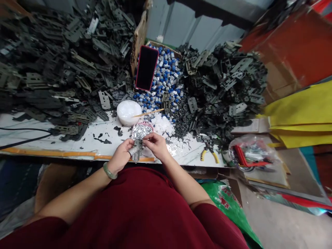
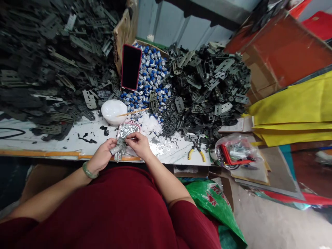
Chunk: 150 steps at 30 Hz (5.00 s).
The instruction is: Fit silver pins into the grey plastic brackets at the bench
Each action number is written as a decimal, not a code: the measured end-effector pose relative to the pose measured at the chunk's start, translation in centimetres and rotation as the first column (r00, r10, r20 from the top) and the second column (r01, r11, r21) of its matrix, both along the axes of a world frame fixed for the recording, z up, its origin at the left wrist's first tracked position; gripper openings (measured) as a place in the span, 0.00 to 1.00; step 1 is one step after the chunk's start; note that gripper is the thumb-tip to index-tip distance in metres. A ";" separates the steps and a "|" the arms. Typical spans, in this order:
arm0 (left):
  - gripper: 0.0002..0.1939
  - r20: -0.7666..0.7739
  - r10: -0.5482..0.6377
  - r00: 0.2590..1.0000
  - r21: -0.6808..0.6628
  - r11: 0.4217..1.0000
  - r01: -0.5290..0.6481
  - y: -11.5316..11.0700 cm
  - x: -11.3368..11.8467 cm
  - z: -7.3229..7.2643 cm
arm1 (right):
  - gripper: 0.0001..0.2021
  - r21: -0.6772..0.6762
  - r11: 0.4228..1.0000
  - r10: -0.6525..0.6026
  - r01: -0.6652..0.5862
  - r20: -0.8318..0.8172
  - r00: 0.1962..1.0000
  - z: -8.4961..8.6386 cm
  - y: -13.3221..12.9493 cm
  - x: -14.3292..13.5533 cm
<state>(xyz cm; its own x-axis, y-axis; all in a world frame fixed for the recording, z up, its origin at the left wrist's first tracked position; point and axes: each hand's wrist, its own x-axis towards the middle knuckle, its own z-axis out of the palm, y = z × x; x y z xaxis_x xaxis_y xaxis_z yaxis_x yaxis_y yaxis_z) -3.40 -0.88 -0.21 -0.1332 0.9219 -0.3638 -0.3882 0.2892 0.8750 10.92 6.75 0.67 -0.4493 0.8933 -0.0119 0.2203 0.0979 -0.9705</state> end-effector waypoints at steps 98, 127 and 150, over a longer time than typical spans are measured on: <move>0.14 0.056 -0.146 0.988 -0.156 0.976 0.153 -1.5 1.4 -1.1 | 0.09 0.338 0.937 -0.323 0.089 0.740 0.590 -3.5 3.0 7.5; 0.15 -0.003 -0.189 0.982 -0.115 0.976 0.187 -1.3 1.8 -0.9 | 0.04 0.051 0.979 0.153 -0.199 0.462 0.873 0.1 -2.7 2.9; 0.11 -0.166 -0.334 0.928 -0.028 0.942 0.334 -1.7 1.2 -1.0 | 0.04 -0.146 0.984 0.145 -0.103 0.317 0.937 -0.5 -1.3 6.5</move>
